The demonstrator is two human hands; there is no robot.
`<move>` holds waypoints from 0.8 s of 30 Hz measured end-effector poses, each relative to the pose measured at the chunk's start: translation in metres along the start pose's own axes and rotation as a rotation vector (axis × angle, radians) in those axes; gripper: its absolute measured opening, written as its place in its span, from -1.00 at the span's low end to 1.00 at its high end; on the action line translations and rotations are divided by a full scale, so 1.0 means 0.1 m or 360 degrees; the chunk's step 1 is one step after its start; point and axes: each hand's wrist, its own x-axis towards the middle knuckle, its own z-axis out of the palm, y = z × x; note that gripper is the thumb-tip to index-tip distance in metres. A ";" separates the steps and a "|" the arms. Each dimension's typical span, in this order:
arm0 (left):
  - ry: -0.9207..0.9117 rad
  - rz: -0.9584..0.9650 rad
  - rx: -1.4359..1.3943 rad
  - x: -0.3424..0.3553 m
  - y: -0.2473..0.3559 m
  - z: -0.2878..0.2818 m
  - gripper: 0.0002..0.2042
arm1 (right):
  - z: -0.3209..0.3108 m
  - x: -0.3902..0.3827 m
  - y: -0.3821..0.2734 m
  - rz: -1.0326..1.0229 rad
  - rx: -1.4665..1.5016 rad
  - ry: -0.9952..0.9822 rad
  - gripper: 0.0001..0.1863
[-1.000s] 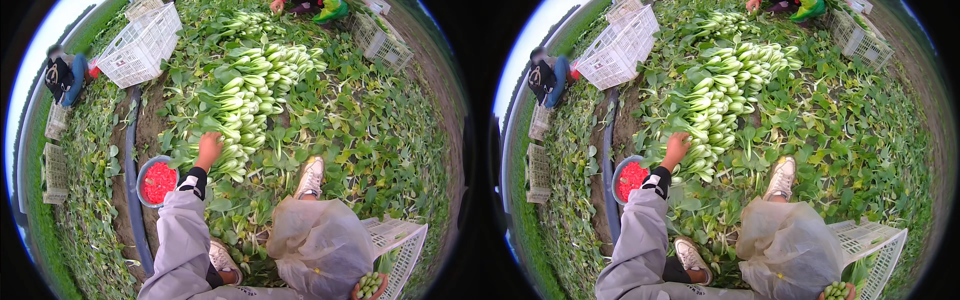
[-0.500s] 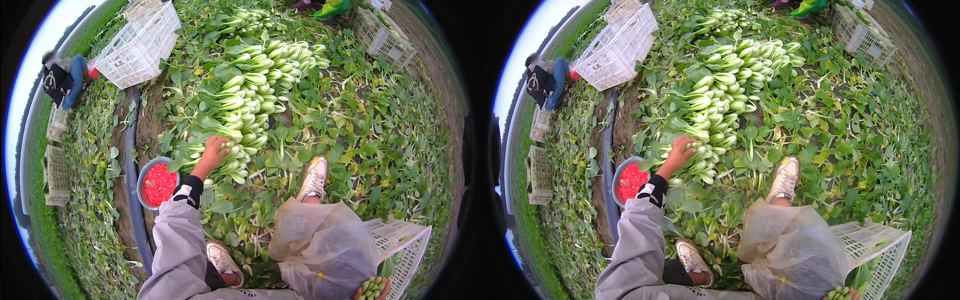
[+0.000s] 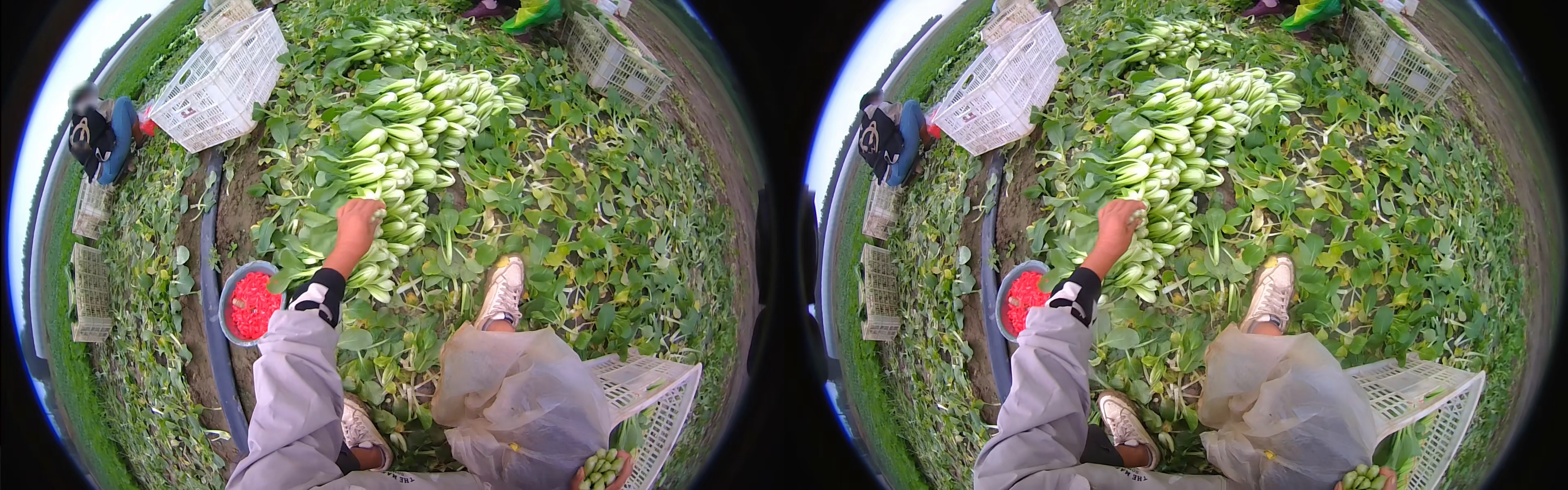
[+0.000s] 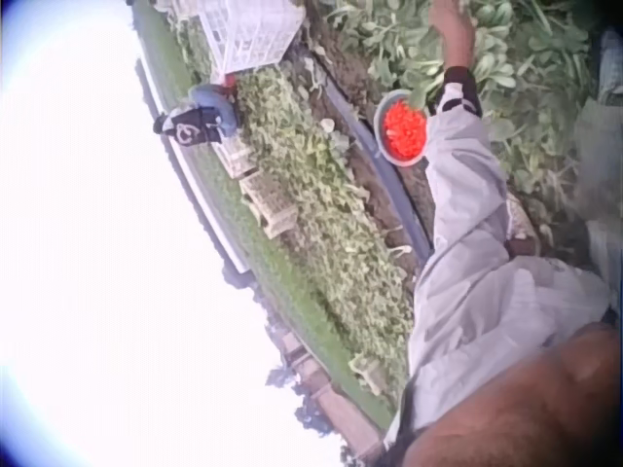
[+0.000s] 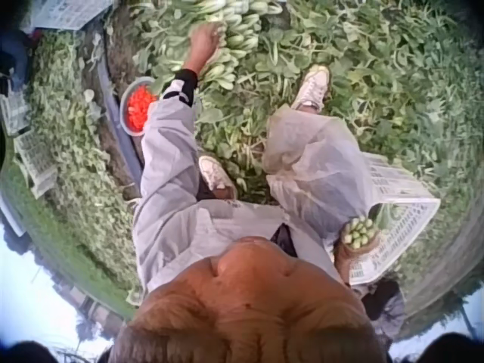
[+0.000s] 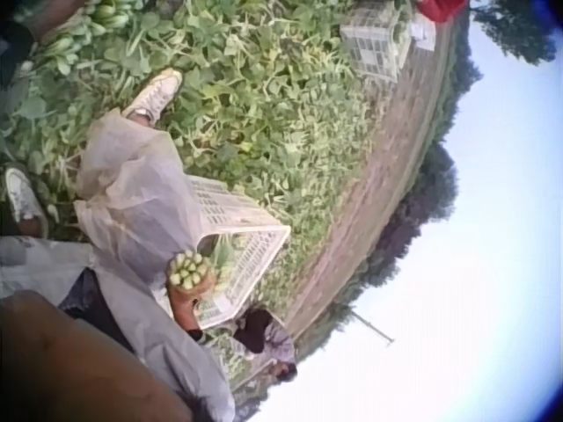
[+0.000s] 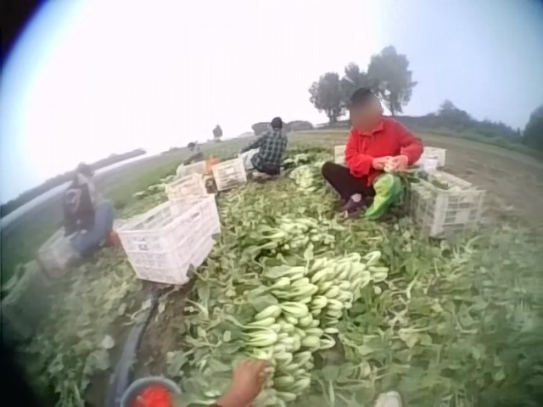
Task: The person gathers small green vegetables from a pile on the ground, aligns them into a bundle, and secures the bundle with a red rubber band. The person then places the finished bundle into a white plastic crate. The process is repeated continuously.
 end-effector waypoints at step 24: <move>-0.0980 -0.1358 -0.3047 -2.84 4.31 -1.47 -0.65 | -0.25 -0.01 -0.23 -0.0683 0.0266 -0.0019 0.03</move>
